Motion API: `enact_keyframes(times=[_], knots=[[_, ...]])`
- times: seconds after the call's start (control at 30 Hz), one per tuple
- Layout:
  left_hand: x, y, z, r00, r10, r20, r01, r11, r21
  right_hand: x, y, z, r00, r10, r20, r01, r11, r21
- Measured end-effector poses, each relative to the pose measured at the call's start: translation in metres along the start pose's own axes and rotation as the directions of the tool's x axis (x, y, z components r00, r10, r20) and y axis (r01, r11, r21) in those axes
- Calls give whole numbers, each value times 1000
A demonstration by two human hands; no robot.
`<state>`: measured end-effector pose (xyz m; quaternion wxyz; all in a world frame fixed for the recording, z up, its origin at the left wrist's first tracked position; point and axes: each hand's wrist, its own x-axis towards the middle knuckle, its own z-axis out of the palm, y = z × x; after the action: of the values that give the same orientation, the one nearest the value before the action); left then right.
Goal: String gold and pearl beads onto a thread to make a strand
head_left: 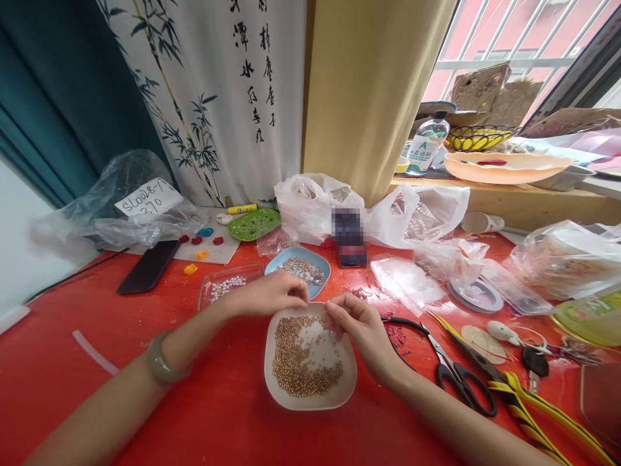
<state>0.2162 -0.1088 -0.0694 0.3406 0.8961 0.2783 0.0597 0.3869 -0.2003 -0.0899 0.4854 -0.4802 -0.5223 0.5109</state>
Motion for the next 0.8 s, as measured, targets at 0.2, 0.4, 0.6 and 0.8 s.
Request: enact_keyframes(times=[0.2, 0.4, 0.6, 0.8], knots=[[6, -29, -3, 933, -35, -358, 132, 960, 249, 1, 1, -1, 1000, 16, 13, -16, 1000, 21], [6, -37, 0, 975, -40, -220, 108, 945, 309, 1, 3, -1, 1000, 20, 11, -20, 1000, 13], [7, -34, -5, 940, -76, -334, 146, 971, 188, 2, 3, -1, 1000, 14, 10, -14, 1000, 15], [-5, -4, -11, 1000, 8, -12, -8, 999, -40, 1, 2, 0, 1000, 17, 6, -17, 1000, 13]])
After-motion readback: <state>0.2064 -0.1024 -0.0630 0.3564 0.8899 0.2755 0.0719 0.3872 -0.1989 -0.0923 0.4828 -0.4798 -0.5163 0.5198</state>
